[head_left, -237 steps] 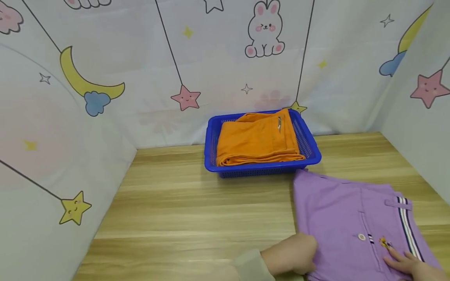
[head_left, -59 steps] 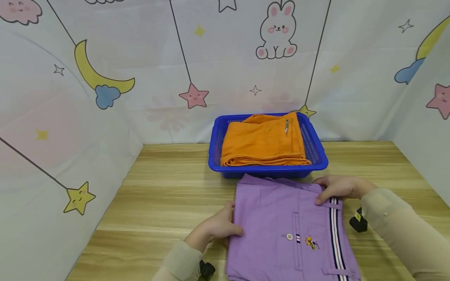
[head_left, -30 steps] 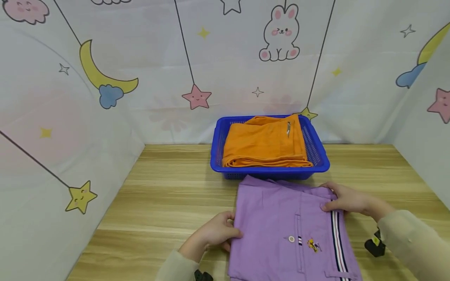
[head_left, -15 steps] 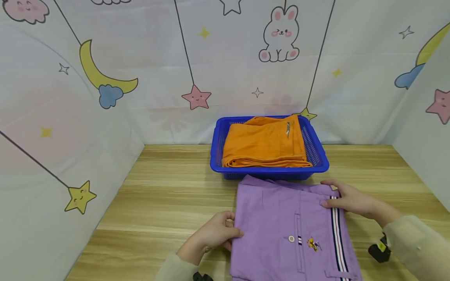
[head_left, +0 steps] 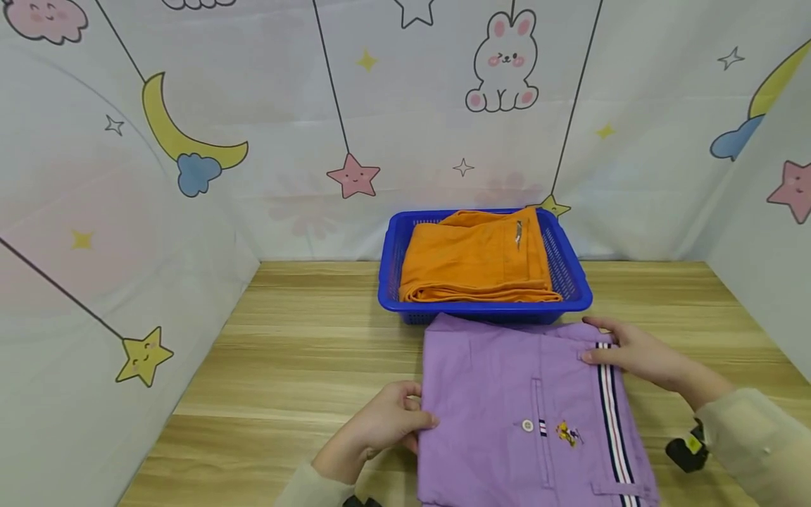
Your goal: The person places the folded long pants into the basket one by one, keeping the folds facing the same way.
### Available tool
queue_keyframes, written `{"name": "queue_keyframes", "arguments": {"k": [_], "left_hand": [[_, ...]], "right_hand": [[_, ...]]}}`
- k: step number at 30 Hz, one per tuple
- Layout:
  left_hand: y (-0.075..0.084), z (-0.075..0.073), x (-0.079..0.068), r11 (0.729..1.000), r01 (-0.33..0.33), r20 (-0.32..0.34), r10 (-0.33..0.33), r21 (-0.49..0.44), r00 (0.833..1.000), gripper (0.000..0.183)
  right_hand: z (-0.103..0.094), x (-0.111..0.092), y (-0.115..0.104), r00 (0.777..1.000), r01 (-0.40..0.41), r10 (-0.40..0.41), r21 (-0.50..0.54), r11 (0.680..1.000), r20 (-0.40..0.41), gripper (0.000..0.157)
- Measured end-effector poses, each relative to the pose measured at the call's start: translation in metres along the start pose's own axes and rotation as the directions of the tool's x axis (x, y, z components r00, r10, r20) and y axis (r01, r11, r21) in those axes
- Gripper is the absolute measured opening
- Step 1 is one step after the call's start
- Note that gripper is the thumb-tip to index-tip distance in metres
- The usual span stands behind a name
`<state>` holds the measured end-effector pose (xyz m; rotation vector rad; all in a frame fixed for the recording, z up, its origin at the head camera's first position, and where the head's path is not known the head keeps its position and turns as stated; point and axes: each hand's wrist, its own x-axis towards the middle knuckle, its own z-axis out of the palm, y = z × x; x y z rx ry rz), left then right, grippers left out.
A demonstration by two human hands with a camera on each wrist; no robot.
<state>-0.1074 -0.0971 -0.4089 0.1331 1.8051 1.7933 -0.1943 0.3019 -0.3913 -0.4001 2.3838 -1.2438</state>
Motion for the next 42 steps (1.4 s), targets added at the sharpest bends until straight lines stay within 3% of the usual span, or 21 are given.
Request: {"name": "queue_keyframes", "arguments": {"k": [7, 12, 17, 42], "left_hand": [[0.002, -0.001, -0.003, 1.000, 0.003, 0.010, -0.002, -0.028, 1.000, 0.038], [0.003, -0.001, -0.004, 0.999, 0.004, 0.012, -0.004, -0.031, 1.000, 0.039], [0.005, -0.002, -0.005, 1.000, -0.001, 0.010, 0.001, -0.021, 1.000, 0.040], [0.008, -0.002, -0.013, 0.999, -0.041, 0.088, 0.043, -0.031, 0.995, 0.029]], "right_hand": [[0.001, 0.000, -0.003, 0.999, -0.026, 0.027, 0.034, 0.999, -0.040, 0.080], [0.002, -0.002, -0.003, 0.995, -0.025, 0.024, -0.011, 1.000, -0.097, 0.056], [0.003, -0.004, -0.004, 0.997, -0.011, 0.010, -0.010, 1.000, -0.082, 0.039], [0.006, -0.009, -0.010, 0.998, 0.027, -0.026, 0.024, 0.999, -0.060, 0.034]]}}
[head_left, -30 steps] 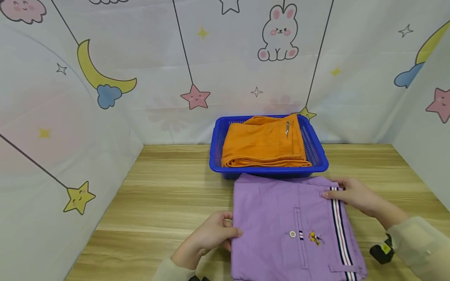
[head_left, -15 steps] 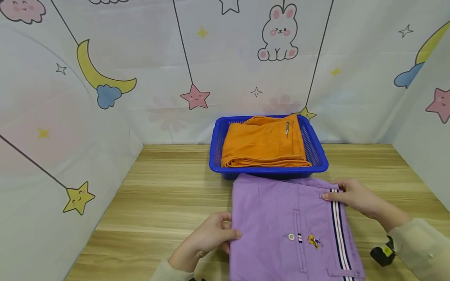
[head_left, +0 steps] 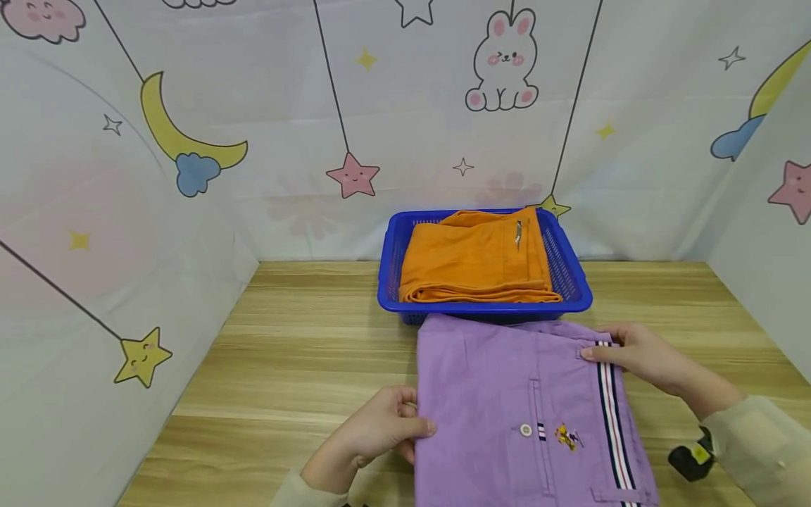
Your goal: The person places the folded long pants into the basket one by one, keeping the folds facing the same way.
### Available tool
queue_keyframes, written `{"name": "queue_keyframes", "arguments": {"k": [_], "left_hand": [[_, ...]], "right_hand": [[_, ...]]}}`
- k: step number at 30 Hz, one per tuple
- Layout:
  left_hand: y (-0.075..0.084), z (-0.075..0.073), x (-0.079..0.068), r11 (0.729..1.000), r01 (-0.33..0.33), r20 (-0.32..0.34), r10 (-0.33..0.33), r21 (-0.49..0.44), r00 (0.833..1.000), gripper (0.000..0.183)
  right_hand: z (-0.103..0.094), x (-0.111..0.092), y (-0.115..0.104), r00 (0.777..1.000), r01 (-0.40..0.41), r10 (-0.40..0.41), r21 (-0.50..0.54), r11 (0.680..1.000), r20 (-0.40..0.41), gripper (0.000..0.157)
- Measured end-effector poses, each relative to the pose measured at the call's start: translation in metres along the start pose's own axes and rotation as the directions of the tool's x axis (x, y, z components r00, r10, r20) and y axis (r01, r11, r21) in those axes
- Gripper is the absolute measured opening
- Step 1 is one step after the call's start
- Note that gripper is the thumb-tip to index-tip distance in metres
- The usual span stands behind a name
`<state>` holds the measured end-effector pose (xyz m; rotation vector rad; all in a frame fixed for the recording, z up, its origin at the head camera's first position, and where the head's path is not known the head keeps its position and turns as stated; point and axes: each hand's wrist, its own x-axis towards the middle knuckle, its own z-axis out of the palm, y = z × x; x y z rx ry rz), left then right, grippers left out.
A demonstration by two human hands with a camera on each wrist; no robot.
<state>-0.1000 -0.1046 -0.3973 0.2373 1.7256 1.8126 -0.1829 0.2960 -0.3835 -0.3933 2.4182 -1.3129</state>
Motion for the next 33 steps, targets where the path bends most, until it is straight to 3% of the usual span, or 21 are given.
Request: {"name": "queue_keyframes", "arguments": {"k": [10, 18, 26, 33], "left_hand": [[0.003, 0.000, -0.004, 1.000, 0.005, 0.005, -0.005, 0.005, 1.000, 0.027], [0.008, 0.001, -0.007, 1.000, 0.006, 0.001, -0.006, 0.018, 1.000, 0.029], [0.012, 0.001, -0.010, 1.000, 0.000, 0.003, 0.000, 0.024, 1.000, 0.030], [0.014, 0.001, -0.012, 1.000, -0.004, 0.004, 0.004, 0.022, 1.000, 0.030]], "right_hand": [[0.000, -0.002, -0.005, 1.000, 0.028, -0.028, 0.012, 1.000, 0.010, 0.027], [-0.004, -0.002, -0.011, 0.999, 0.014, -0.015, 0.012, 1.000, 0.037, 0.033], [-0.008, -0.003, -0.016, 0.997, 0.032, -0.035, 0.035, 0.999, 0.069, 0.029], [-0.010, -0.003, -0.020, 0.998, 0.015, -0.016, 0.022, 1.000, 0.056, 0.034]]}}
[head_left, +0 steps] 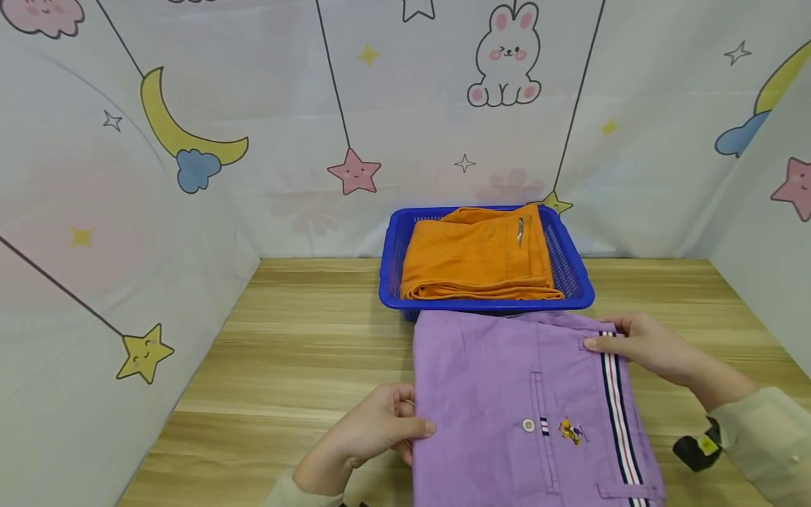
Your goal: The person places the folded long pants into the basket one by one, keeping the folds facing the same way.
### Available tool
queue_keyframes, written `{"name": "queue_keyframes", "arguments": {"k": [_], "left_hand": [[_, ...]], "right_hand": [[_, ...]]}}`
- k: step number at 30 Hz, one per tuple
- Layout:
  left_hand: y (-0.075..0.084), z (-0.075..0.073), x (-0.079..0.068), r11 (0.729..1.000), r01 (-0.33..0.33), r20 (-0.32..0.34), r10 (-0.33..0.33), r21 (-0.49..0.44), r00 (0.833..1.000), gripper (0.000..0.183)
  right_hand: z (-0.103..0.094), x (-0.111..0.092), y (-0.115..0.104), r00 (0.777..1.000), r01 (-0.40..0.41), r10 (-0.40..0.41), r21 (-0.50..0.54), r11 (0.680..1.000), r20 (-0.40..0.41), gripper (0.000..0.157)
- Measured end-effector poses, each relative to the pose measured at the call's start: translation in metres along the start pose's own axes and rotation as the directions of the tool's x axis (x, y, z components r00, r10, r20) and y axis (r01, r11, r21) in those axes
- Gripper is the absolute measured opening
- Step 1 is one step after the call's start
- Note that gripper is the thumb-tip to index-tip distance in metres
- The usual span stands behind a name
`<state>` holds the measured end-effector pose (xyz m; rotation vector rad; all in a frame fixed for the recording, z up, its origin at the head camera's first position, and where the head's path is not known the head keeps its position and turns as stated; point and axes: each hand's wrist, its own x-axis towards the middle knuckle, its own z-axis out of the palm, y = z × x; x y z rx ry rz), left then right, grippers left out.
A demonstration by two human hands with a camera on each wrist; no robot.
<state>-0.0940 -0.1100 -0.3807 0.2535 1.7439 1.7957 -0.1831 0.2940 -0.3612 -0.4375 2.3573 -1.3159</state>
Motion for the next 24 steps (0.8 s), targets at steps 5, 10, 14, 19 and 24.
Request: {"name": "queue_keyframes", "arguments": {"k": [5, 10, 14, 19, 24], "left_hand": [[0.0016, -0.0001, -0.0009, 1.000, -0.003, -0.003, 0.003, 0.008, 1.000, 0.030], [0.0038, -0.0009, -0.0018, 1.000, -0.011, 0.008, 0.010, 0.017, 1.000, 0.030], [0.0051, -0.0010, -0.0024, 1.000, -0.013, 0.011, 0.013, 0.021, 1.000, 0.030], [0.0061, -0.0007, -0.0027, 1.000, -0.014, 0.012, 0.014, 0.016, 1.000, 0.031], [0.0068, -0.0001, -0.0036, 1.000, -0.018, 0.023, 0.017, 0.016, 1.000, 0.031]], "right_hand": [[-0.0005, 0.0003, -0.0009, 1.000, 0.014, -0.014, -0.007, 1.000, 0.003, 0.036], [-0.0002, 0.0015, -0.0006, 1.000, 0.025, -0.025, -0.006, 1.000, 0.004, 0.033], [-0.0010, 0.0013, -0.0031, 1.000, 0.028, -0.028, -0.009, 1.000, 0.004, 0.033], [-0.0022, 0.0006, -0.0069, 1.000, 0.027, -0.027, -0.008, 1.000, 0.015, 0.034], [-0.0031, 0.0000, -0.0072, 0.999, 0.028, -0.028, 0.003, 1.000, 0.026, 0.036]]}}
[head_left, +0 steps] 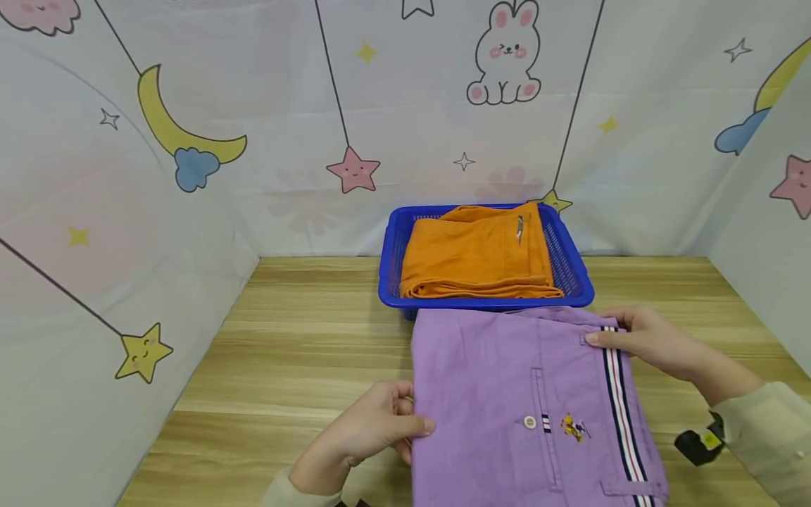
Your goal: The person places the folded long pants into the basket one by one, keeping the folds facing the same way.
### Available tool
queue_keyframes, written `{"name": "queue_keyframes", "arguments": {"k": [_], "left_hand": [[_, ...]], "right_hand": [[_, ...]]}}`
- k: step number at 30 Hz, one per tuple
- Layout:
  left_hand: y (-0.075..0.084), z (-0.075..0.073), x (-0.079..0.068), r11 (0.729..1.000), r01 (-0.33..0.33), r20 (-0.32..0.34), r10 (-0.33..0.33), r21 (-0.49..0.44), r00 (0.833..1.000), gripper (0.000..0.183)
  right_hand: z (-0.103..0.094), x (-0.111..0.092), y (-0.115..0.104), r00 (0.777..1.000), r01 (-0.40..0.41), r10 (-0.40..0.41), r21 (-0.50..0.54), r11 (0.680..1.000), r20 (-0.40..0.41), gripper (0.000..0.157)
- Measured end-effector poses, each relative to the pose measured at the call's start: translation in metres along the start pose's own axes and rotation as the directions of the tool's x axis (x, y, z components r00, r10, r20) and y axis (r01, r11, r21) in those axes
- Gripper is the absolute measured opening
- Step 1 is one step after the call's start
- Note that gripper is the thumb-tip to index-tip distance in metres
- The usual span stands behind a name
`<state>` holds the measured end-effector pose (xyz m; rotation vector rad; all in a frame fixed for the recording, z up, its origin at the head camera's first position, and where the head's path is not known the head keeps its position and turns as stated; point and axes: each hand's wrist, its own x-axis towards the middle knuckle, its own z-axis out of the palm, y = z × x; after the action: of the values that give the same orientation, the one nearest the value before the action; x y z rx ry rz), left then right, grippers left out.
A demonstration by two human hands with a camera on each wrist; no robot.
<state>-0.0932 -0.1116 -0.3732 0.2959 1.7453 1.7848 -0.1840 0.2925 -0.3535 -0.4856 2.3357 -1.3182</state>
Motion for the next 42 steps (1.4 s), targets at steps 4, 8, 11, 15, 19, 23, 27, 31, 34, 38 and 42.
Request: {"name": "queue_keyframes", "arguments": {"k": [4, 8, 11, 15, 19, 23, 27, 31, 34, 38, 42], "left_hand": [[0.001, 0.001, -0.002, 1.000, -0.010, 0.006, 0.010, 0.000, 1.000, 0.031], [0.002, 0.001, -0.003, 1.000, -0.022, 0.013, 0.022, -0.002, 1.000, 0.031], [0.003, 0.001, -0.005, 1.000, -0.031, 0.021, 0.031, -0.001, 0.999, 0.030], [0.006, 0.001, -0.007, 0.999, -0.041, 0.027, 0.041, 0.011, 0.999, 0.027], [0.008, 0.001, -0.008, 0.999, -0.048, 0.029, 0.048, 0.020, 0.998, 0.028], [0.010, 0.001, -0.009, 0.998, -0.054, 0.034, 0.053, 0.020, 0.998, 0.029], [0.012, 0.001, -0.010, 0.998, -0.059, 0.038, 0.058, 0.021, 0.998, 0.029], [0.014, 0.002, -0.011, 0.998, -0.063, 0.038, 0.062, 0.024, 0.997, 0.030], [0.016, 0.002, -0.011, 0.998, -0.064, 0.036, 0.064, 0.022, 0.997, 0.031], [0.017, 0.003, -0.012, 0.998, -0.066, 0.038, 0.066, 0.015, 0.997, 0.032], [0.019, 0.003, -0.014, 0.997, -0.071, 0.045, 0.071, 0.003, 0.996, 0.033]], "right_hand": [[0.000, 0.000, 0.000, 1.000, 0.017, -0.017, 0.003, 1.000, 0.005, 0.036], [0.000, 0.000, -0.002, 1.000, 0.030, -0.030, -0.009, 1.000, -0.003, 0.034], [0.000, 0.000, -0.003, 0.999, 0.026, -0.027, -0.025, 0.999, -0.017, 0.034], [0.000, 0.000, -0.005, 0.999, 0.010, -0.012, -0.037, 0.999, -0.034, 0.034], [-0.001, 0.001, -0.006, 0.999, 0.024, -0.025, -0.027, 0.999, -0.021, 0.033], [-0.002, 0.001, -0.008, 0.999, 0.032, -0.032, -0.025, 0.999, -0.003, 0.034], [-0.003, 0.000, -0.011, 0.999, 0.033, -0.033, -0.044, 0.998, -0.007, 0.036], [-0.004, -0.002, -0.015, 0.999, 0.034, -0.035, -0.052, 0.998, -0.018, 0.037], [-0.005, -0.002, -0.016, 0.999, 0.036, -0.037, -0.052, 0.998, -0.021, 0.037], [-0.007, -0.002, -0.018, 0.999, 0.046, -0.048, -0.061, 0.997, -0.021, 0.036], [-0.008, -0.003, -0.019, 0.997, 0.059, -0.062, -0.071, 0.996, -0.038, 0.033]]}}
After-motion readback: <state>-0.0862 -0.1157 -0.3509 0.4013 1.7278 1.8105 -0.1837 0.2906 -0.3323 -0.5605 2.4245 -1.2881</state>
